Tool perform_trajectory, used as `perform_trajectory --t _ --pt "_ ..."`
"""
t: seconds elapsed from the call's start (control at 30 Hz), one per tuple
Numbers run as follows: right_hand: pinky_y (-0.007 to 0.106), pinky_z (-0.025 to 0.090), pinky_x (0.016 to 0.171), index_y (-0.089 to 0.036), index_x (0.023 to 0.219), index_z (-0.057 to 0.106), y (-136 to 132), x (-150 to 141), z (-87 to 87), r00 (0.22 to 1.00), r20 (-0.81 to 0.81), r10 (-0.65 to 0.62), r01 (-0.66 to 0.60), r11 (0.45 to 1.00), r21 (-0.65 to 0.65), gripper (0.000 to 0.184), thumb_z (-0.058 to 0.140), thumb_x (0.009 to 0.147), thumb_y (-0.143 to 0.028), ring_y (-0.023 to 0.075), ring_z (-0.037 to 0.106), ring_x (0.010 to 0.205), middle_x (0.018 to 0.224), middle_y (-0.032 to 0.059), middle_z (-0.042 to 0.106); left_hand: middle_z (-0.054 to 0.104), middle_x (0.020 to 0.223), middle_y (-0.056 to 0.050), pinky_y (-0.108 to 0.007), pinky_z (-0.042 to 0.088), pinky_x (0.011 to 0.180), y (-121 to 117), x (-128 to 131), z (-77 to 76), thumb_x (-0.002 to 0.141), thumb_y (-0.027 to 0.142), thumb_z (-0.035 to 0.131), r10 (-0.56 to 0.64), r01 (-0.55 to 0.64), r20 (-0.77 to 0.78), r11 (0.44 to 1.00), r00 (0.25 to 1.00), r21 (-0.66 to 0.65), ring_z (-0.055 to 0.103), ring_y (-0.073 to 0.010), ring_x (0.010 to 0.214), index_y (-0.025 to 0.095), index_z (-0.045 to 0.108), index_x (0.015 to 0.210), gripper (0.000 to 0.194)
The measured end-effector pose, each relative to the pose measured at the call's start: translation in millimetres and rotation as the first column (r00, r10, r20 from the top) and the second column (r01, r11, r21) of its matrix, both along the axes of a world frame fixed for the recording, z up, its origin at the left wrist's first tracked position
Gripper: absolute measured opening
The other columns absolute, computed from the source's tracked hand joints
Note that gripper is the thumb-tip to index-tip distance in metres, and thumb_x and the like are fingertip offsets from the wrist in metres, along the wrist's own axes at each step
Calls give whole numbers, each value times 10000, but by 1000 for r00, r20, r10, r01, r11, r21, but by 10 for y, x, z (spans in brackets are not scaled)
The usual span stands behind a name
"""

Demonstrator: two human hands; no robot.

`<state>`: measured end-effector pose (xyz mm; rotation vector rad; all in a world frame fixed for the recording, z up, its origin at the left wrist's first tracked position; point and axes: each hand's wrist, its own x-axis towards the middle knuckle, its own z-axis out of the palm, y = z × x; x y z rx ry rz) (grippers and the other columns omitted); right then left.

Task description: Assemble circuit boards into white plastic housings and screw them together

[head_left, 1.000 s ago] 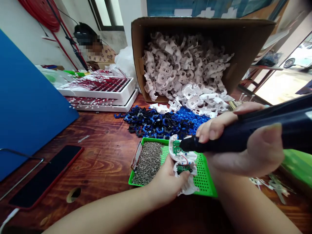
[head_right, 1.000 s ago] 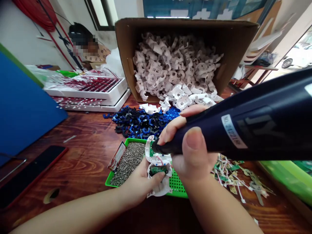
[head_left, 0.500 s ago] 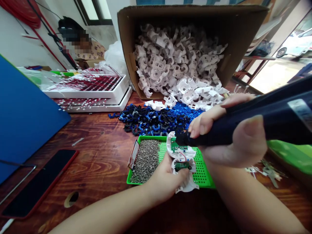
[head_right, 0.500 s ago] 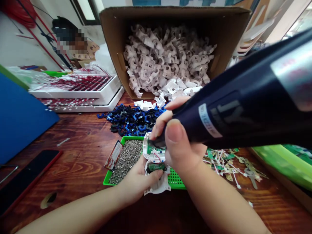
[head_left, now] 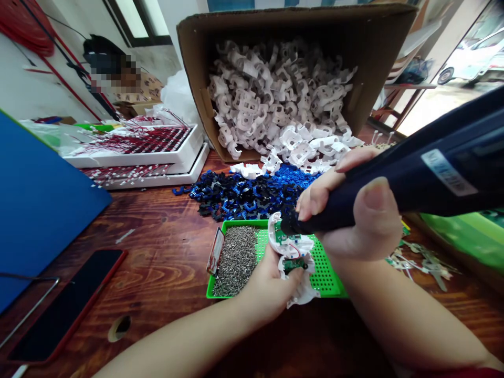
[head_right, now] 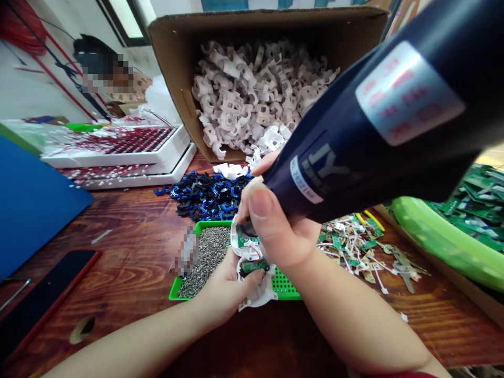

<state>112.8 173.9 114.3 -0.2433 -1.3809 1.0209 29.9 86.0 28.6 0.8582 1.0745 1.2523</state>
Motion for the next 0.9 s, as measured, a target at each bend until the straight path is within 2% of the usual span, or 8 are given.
perform_trajectory --t 0.1,0.23,0.43,0.57,0.67,0.8,0.9 --pt "296 407 419 -263 859 482 18 -12 -16 994 -82 70 -69 997 19 212 524 803 -463 127 472 418 538 -40 470 521 1257 -134 -407 369 978 -2 32 24 738 287 664 23 -23 -4 1000 1000 -9 476 -274 1171 192 327 1306 667" --pt "281 405 390 -265 870 480 33 -31 -35 984 -96 152 -148 988 45 174 551 801 -408 126 490 404 534 -58 483 539 1231 -117 -396 370 978 6 52 41 733 269 666 57 -58 -40 998 998 -16 497 -254 1137 189 367 1272 621" --pt "259 381 383 -228 848 487 0 -60 -42 976 -187 109 -117 993 -31 228 563 779 -432 105 468 381 521 -57 490 526 1246 -121 -393 351 995 13 37 40 748 257 649 37 -34 -76 999 996 32 482 -251 1152 185 362 1267 598" --pt "241 386 395 -214 907 483 13 -81 -96 973 -209 98 -105 994 -22 242 564 790 -409 97 490 396 535 -65 495 552 1208 -115 -400 383 962 24 27 28 736 226 657 31 -32 -51 999 998 -31 513 -244 1106 188 395 1244 572" --pt "239 387 390 -208 906 480 42 -37 -69 973 -230 35 -36 999 4 252 551 791 -421 94 489 386 530 -68 494 615 1088 -85 -404 413 926 52 5 2 684 179 699 53 -48 62 996 997 -76 572 -226 1005 184 473 1162 528" --pt "239 360 357 -207 880 476 98 120 2 957 -267 -114 127 991 33 235 510 808 -428 93 470 356 499 -71 480 636 979 -63 -398 454 859 100 -35 -14 661 125 688 143 -129 211 989 967 -78 604 -188 860 149 551 988 355" --pt "227 367 358 -206 874 481 152 244 -102 975 -154 -159 162 987 9 222 527 812 -414 92 480 369 495 -68 477 632 926 -38 -380 465 826 116 -54 -8 679 122 656 203 -189 264 979 943 -78 599 -157 791 157 541 996 339"
